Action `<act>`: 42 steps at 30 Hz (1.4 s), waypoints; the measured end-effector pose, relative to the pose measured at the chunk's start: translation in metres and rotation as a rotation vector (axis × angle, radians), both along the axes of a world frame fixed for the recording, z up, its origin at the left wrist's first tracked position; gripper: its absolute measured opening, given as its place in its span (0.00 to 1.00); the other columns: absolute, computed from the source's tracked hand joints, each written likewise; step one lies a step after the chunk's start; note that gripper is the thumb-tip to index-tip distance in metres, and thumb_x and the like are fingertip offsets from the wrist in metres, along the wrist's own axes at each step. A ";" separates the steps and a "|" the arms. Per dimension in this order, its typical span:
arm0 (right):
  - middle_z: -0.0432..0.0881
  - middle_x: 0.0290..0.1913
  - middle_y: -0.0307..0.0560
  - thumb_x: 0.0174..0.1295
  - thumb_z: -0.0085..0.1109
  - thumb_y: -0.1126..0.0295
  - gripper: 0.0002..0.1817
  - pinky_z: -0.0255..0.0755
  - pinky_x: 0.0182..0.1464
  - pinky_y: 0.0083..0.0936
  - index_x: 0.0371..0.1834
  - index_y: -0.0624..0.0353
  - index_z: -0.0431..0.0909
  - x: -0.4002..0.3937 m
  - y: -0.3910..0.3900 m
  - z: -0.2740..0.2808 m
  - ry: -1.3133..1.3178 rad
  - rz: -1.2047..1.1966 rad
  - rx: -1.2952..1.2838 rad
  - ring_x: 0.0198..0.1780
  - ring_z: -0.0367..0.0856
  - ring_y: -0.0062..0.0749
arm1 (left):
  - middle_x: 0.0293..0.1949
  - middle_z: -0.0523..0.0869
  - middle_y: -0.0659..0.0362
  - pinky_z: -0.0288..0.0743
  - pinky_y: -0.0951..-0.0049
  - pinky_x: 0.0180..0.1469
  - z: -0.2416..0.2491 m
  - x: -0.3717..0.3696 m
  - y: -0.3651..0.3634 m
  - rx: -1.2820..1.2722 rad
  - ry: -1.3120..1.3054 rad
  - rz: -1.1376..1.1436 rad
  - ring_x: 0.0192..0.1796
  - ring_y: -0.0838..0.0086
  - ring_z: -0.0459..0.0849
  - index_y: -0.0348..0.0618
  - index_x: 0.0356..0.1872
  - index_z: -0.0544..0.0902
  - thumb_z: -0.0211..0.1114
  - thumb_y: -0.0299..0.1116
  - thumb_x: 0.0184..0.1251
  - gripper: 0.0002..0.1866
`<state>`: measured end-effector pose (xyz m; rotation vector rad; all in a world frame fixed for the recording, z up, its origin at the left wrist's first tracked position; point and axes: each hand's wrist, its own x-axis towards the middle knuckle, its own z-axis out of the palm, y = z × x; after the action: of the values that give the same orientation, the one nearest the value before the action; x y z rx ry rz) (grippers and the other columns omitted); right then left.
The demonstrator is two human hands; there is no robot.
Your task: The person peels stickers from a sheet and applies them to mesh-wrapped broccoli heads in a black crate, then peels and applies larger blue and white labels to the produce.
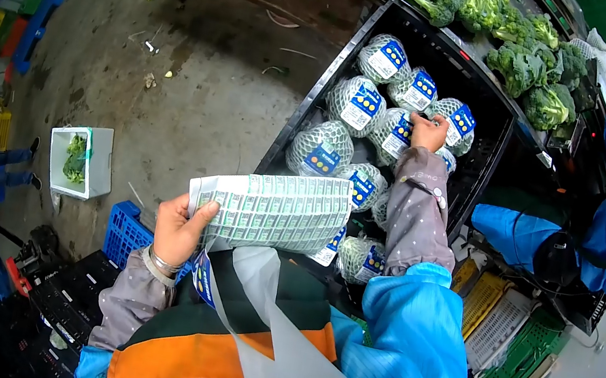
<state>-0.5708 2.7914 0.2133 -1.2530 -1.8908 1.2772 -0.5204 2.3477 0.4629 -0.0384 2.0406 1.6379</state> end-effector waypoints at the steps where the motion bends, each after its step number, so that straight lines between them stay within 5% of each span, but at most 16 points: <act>1: 0.83 0.28 0.47 0.40 0.73 0.73 0.30 0.74 0.35 0.27 0.46 0.61 0.66 0.007 -0.003 0.000 -0.080 0.070 0.163 0.27 0.80 0.29 | 0.34 0.85 0.60 0.73 0.81 0.38 0.000 0.000 0.000 -0.005 0.008 0.002 0.35 0.84 0.79 0.29 0.42 0.80 0.60 0.27 0.65 0.10; 2: 0.83 0.29 0.44 0.40 0.72 0.72 0.29 0.73 0.42 0.29 0.46 0.60 0.67 0.009 -0.010 0.018 -0.164 0.131 0.170 0.33 0.81 0.34 | 0.34 0.85 0.60 0.73 0.81 0.38 0.000 0.001 0.000 -0.009 0.016 0.002 0.35 0.84 0.79 0.29 0.42 0.80 0.60 0.27 0.65 0.10; 5: 0.81 0.30 0.45 0.41 0.69 0.75 0.30 0.72 0.38 0.37 0.49 0.53 0.66 0.011 -0.020 0.054 -0.169 0.189 0.526 0.36 0.81 0.46 | 0.34 0.85 0.60 0.73 0.81 0.39 0.000 0.000 0.001 0.003 -0.004 0.002 0.35 0.84 0.79 0.29 0.43 0.80 0.60 0.27 0.65 0.10; 9: 0.80 0.27 0.47 0.44 0.69 0.72 0.11 0.72 0.37 0.32 0.30 0.59 0.78 0.036 0.024 0.045 -0.044 0.087 0.491 0.31 0.79 0.39 | 0.35 0.85 0.60 0.73 0.81 0.39 -0.005 0.000 0.001 0.020 0.001 0.000 0.35 0.84 0.79 0.29 0.43 0.80 0.60 0.27 0.65 0.11; 12: 0.80 0.22 0.42 0.51 0.68 0.64 0.12 0.70 0.22 0.25 0.34 0.60 0.82 0.069 0.047 0.047 -0.027 0.039 -0.247 0.19 0.75 0.24 | 0.35 0.85 0.60 0.73 0.81 0.39 -0.008 0.001 0.001 0.026 0.000 -0.010 0.35 0.84 0.78 0.29 0.43 0.80 0.60 0.27 0.65 0.11; 14: 0.79 0.20 0.40 0.52 0.68 0.64 0.14 0.66 0.18 0.21 0.35 0.63 0.82 0.083 0.045 0.057 -0.090 0.021 -0.337 0.18 0.73 0.20 | 0.35 0.85 0.60 0.72 0.82 0.39 -0.010 -0.001 0.002 0.028 0.001 -0.023 0.35 0.84 0.78 0.29 0.43 0.80 0.60 0.27 0.65 0.11; 23: 0.80 0.22 0.40 0.50 0.69 0.65 0.12 0.68 0.20 0.21 0.32 0.64 0.83 0.084 0.061 0.032 0.068 -0.090 -0.204 0.19 0.74 0.21 | 0.34 0.84 0.61 0.72 0.82 0.38 -0.005 -0.002 0.006 0.021 0.005 -0.021 0.35 0.85 0.78 0.29 0.41 0.80 0.60 0.28 0.65 0.10; 26: 0.83 0.27 0.43 0.50 0.69 0.64 0.13 0.73 0.29 0.22 0.32 0.64 0.84 0.058 0.108 0.019 0.096 -0.082 -0.063 0.24 0.78 0.24 | 0.34 0.85 0.61 0.72 0.82 0.39 -0.005 -0.002 0.005 -0.006 0.007 -0.034 0.36 0.84 0.78 0.29 0.42 0.80 0.60 0.27 0.65 0.11; 29: 0.85 0.29 0.45 0.49 0.69 0.60 0.14 0.73 0.41 0.24 0.32 0.59 0.85 0.029 0.126 0.043 -0.071 -0.114 0.142 0.31 0.82 0.28 | 0.34 0.84 0.61 0.72 0.82 0.39 -0.006 -0.002 0.006 -0.025 0.009 -0.014 0.36 0.84 0.78 0.29 0.42 0.80 0.60 0.27 0.65 0.10; 35: 0.85 0.30 0.47 0.43 0.71 0.57 0.12 0.75 0.45 0.32 0.27 0.51 0.86 0.005 0.124 0.050 -0.470 -0.089 0.181 0.35 0.84 0.40 | 0.34 0.85 0.61 0.72 0.82 0.38 -0.001 -0.005 0.012 -0.084 0.050 0.030 0.36 0.84 0.78 0.29 0.42 0.80 0.60 0.25 0.64 0.10; 38: 0.85 0.38 0.48 0.42 0.72 0.58 0.23 0.75 0.46 0.31 0.42 0.52 0.82 0.004 0.132 0.050 -0.557 -0.188 0.335 0.39 0.83 0.40 | 0.34 0.85 0.60 0.72 0.81 0.38 0.005 -0.013 0.014 -0.084 0.064 0.026 0.36 0.83 0.78 0.29 0.43 0.80 0.60 0.25 0.64 0.10; 39: 0.84 0.39 0.49 0.40 0.73 0.57 0.28 0.74 0.47 0.33 0.47 0.52 0.79 0.007 0.136 0.052 -0.538 -0.146 0.386 0.40 0.83 0.43 | 0.35 0.85 0.60 0.72 0.81 0.39 0.007 -0.016 0.012 -0.086 0.042 0.003 0.36 0.83 0.79 0.29 0.43 0.80 0.60 0.26 0.64 0.11; 42: 0.84 0.33 0.47 0.46 0.68 0.69 0.15 0.75 0.41 0.27 0.39 0.58 0.81 -0.005 0.106 0.072 -0.104 0.038 0.486 0.34 0.82 0.33 | 0.36 0.85 0.59 0.73 0.80 0.40 0.019 -0.026 0.029 -0.025 0.077 0.008 0.37 0.82 0.79 0.29 0.44 0.79 0.60 0.26 0.64 0.11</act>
<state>-0.5754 2.8972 0.2850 -1.0402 -2.1369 0.7110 -0.5468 2.3772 0.4824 0.0074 2.1208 1.6426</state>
